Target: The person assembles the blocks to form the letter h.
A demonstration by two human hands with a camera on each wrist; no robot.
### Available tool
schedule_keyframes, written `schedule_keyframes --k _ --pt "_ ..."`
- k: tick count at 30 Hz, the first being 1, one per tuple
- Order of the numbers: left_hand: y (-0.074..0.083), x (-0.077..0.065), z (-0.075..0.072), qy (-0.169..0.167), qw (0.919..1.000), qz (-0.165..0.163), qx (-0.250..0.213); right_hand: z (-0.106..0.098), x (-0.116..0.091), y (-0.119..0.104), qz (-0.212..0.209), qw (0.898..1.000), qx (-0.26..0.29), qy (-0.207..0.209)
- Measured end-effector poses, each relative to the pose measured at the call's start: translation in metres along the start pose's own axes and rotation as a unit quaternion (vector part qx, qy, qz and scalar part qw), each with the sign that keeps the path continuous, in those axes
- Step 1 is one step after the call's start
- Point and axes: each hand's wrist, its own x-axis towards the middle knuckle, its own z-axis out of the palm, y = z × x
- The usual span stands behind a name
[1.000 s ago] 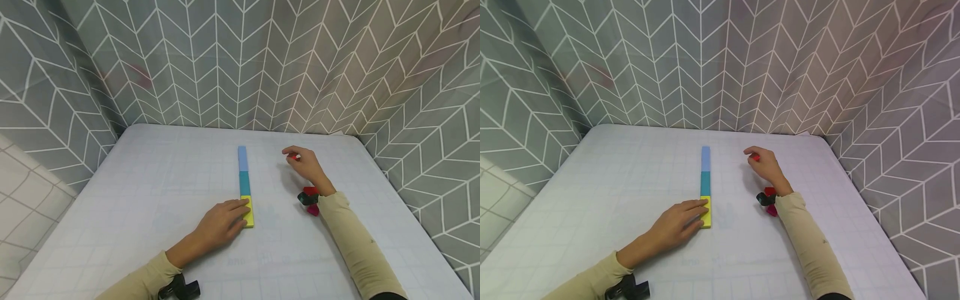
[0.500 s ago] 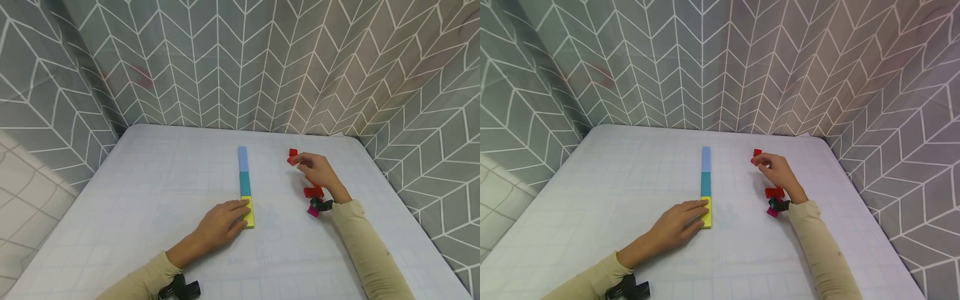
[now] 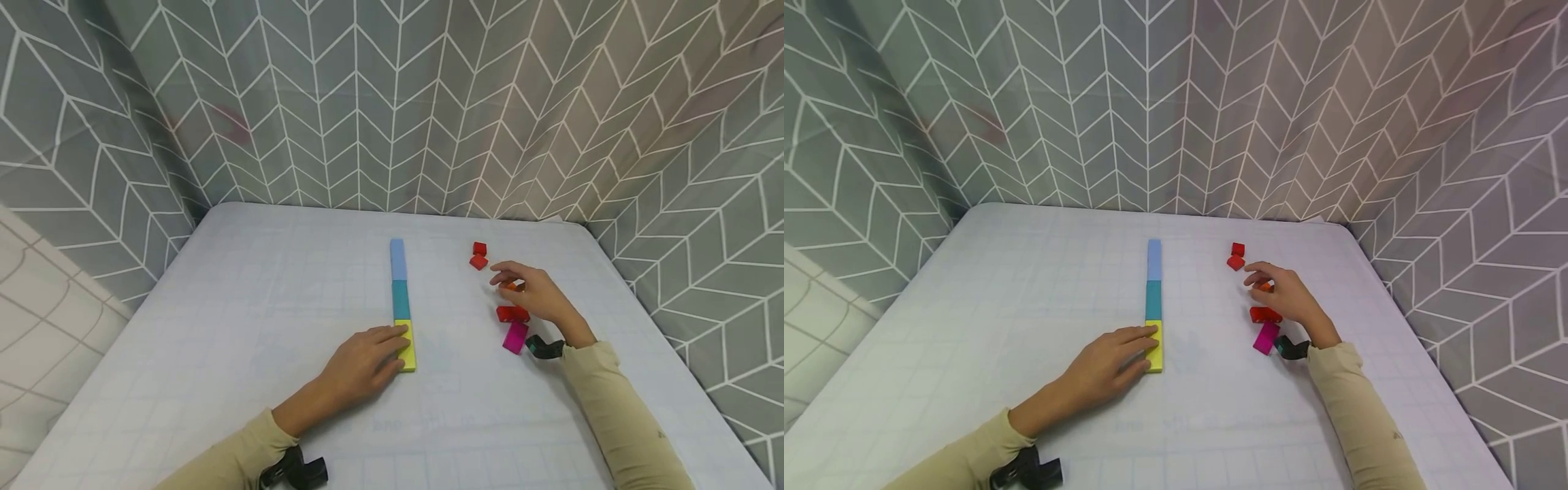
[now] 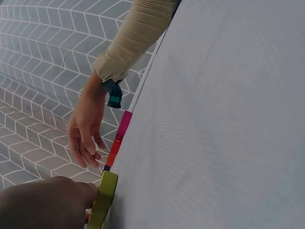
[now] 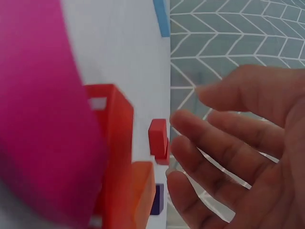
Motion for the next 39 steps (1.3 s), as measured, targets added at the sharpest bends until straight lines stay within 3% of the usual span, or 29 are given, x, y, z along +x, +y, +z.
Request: schedule_keyframes --k 9,18,29,39 --pt "-0.001 -0.001 0.001 0.002 1.0000 0.000 0.005 -0.004 -0.020 0.007 0.038 0.997 -0.023 -0.055" --pt "-0.001 -0.001 0.001 0.004 1.0000 0.005 0.001 -0.007 -0.028 0.015 0.047 0.996 -0.043 -0.066" --pt "-0.001 -0.002 0.002 0.006 1.0000 0.002 -0.004 -0.002 -0.026 0.018 0.045 0.993 -0.097 -0.048" --pt "0.001 -0.002 -0.001 0.006 1.0000 0.003 -0.005 0.000 -0.026 0.014 0.004 0.998 -0.054 0.017"
